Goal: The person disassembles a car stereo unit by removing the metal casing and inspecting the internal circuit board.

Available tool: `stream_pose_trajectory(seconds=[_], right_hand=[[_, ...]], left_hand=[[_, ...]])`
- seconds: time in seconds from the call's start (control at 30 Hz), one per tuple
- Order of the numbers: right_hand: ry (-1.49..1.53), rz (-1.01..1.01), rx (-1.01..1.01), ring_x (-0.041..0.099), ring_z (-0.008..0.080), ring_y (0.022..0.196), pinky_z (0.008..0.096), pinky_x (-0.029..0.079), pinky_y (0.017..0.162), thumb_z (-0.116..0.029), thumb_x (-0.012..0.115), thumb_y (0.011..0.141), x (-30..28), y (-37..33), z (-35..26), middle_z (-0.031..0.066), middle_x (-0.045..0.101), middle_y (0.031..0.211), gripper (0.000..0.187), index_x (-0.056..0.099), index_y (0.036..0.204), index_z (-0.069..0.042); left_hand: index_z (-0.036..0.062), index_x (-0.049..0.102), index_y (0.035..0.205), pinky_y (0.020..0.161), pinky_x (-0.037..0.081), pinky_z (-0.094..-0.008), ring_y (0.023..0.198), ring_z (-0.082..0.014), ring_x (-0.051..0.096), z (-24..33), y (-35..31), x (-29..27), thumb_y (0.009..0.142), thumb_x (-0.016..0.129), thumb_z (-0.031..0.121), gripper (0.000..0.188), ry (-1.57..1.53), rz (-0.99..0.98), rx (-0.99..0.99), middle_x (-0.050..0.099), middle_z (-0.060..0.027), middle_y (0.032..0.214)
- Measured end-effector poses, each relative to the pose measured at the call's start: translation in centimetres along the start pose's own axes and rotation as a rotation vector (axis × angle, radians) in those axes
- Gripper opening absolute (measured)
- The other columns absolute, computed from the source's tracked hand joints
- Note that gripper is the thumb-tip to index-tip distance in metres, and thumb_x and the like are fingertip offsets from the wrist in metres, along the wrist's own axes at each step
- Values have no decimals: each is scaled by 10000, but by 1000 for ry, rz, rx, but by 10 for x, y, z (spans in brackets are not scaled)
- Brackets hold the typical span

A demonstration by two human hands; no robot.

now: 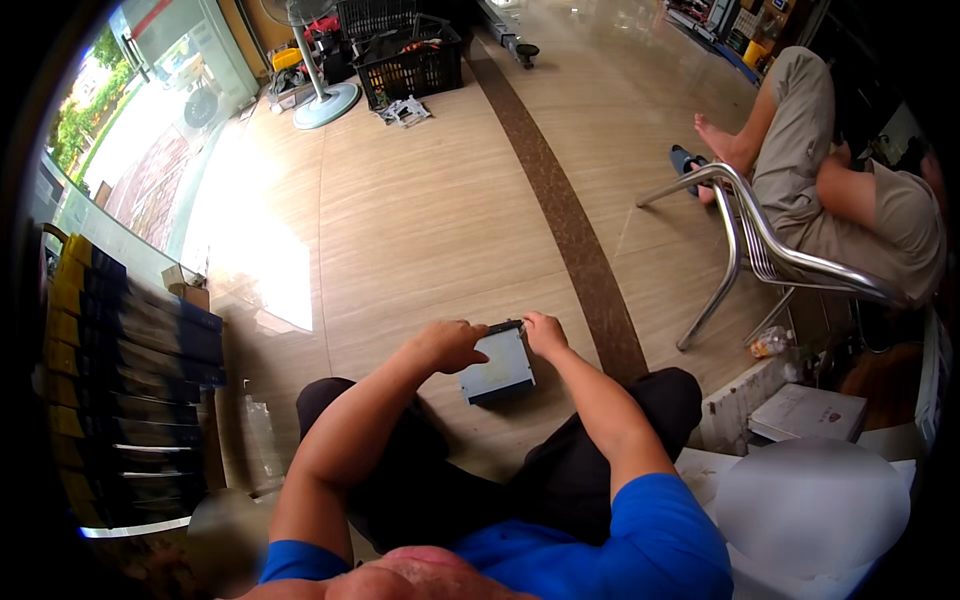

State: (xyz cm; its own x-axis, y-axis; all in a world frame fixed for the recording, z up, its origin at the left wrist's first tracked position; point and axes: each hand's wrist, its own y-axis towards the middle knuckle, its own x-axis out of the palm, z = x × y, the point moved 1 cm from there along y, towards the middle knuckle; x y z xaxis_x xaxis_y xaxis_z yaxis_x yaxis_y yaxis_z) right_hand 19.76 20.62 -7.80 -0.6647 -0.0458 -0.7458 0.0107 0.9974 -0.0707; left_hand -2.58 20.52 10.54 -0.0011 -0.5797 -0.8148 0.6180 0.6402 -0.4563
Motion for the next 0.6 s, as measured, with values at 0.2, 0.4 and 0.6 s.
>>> stream_pose_trajectory(seconds=[0.2,0.4,0.6], right_hand=[[21,-23,-17,650,322,804,391,509,718,-197,578,882,2,3,0,149,683,874,208,654,977,-28],[203,15,143,647,231,685,347,504,637,-253,638,860,6,7,14,135,669,782,238,659,908,-20],[102,-71,109,658,262,755,354,513,696,-238,627,857,2,-2,0,157,677,838,238,659,971,-31]], left_hand=[[50,588,1106,828,511,-436,997,-332,626,-5,2,2,830,662,371,430,-27,31,-1,660,-177,1029],[41,600,1078,825,513,-434,989,-333,629,-1,4,-2,826,668,367,417,-30,31,-6,660,-180,1026],[37,602,1074,830,514,-429,996,-330,627,-5,2,7,827,668,365,416,-45,16,-19,658,-177,1039]])
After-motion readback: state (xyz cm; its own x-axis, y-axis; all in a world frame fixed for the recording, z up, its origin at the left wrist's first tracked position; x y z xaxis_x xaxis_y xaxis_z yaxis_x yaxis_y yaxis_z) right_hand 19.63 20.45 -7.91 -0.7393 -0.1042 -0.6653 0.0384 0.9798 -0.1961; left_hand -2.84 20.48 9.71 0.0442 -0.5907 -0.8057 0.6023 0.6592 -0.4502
